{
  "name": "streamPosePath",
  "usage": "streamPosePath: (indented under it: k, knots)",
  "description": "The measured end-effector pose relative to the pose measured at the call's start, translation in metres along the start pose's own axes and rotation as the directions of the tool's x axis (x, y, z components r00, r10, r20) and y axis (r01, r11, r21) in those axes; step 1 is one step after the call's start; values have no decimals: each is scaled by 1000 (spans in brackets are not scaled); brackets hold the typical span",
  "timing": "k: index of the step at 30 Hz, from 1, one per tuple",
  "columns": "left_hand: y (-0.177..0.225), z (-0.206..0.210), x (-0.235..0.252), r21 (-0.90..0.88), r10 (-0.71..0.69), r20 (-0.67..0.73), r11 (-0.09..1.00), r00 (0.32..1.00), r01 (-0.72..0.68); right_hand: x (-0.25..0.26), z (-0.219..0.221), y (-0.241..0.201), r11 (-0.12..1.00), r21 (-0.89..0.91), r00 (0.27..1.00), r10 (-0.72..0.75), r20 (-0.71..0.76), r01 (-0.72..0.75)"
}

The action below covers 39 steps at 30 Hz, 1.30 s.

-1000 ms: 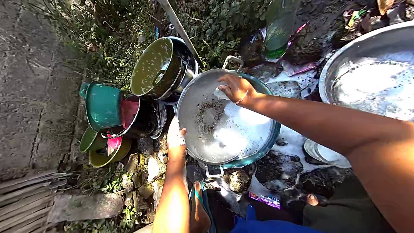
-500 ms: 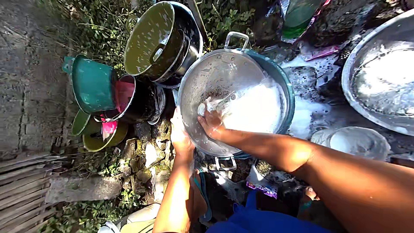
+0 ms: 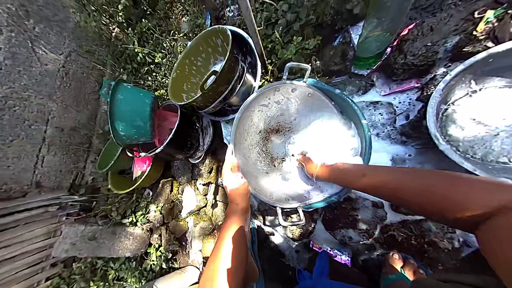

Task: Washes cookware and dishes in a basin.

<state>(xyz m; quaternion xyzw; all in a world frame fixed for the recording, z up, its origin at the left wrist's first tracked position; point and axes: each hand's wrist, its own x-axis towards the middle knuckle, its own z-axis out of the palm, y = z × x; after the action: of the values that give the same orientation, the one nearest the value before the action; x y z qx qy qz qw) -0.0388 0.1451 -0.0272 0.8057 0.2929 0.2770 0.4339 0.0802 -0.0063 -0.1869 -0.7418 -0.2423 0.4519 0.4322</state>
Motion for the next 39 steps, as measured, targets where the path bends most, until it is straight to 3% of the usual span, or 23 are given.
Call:
streamPosePath:
  k: [2,4,6,7,8,9,12,13,15,17,19,21,23,27,30,32,34,37,39]
  knots:
    - [5,-1,-4,207,119,32,971,992,-123,-5,7,-34,998,3,998,-64,-20,64]
    - [-10,-3,-7,115,244,55,962,968,-249,-20,23,-68,917,-87,921,-389,34,390]
    - [-18,-3,-3,-158,230,85,964,969,-215,-23,43,-96,696,-82,695,-717,-54,713]
    - [-16,-3,-3,-240,195,87,956,977,-170,-17,48,-112,582,-89,570,-811,-130,808]
    - [-11,-1,-4,-278,149,76,953,986,-123,-8,46,-129,508,-121,482,-855,-190,853]
    - [-4,1,-7,-268,91,54,961,994,-73,3,35,-144,481,-163,444,-869,-215,862]
    - [13,1,-9,37,-97,-8,995,995,97,57,-25,-149,458,-415,378,-888,-264,786]
    - [14,2,-9,115,-128,-28,985,991,131,75,-49,-140,476,-495,378,-879,-290,727]
    - [10,3,-11,148,-170,-49,973,984,175,99,-93,-108,557,-610,451,-826,-338,563]
    - [9,5,-12,58,-253,-42,965,966,255,102,-125,-68,633,-655,552,-746,-373,412]
    - [14,8,-12,-71,-370,-10,927,929,369,83,-138,-32,619,-710,657,-694,-293,337]
    - [16,11,-11,-149,-455,9,880,890,451,55,-121,-6,622,-732,760,-608,-229,277]
    - [14,9,-11,-155,-449,31,880,893,448,30,-94,-1,732,-655,888,-412,-206,187]
    - [27,7,-14,-166,-331,18,930,944,329,20,-34,-16,918,-396,955,-128,-268,12]
    - [46,4,-10,-70,-250,-9,966,968,249,6,2,-44,989,-148,978,-61,-200,32]
    - [58,-2,-7,12,-174,-39,985,984,174,-17,19,-70,982,-85,981,-173,-84,166]
    - [69,-11,-4,41,-104,-70,993,992,107,-34,35,-80,919,-38,918,-393,-49,392]
    - [86,-26,2,-15,-8,-127,1000,992,7,-39,40,-68,748,-194,757,-652,-41,634]
    - [96,-36,4,-111,16,-161,993,987,-35,-31,20,-50,694,-350,725,-686,-56,630]
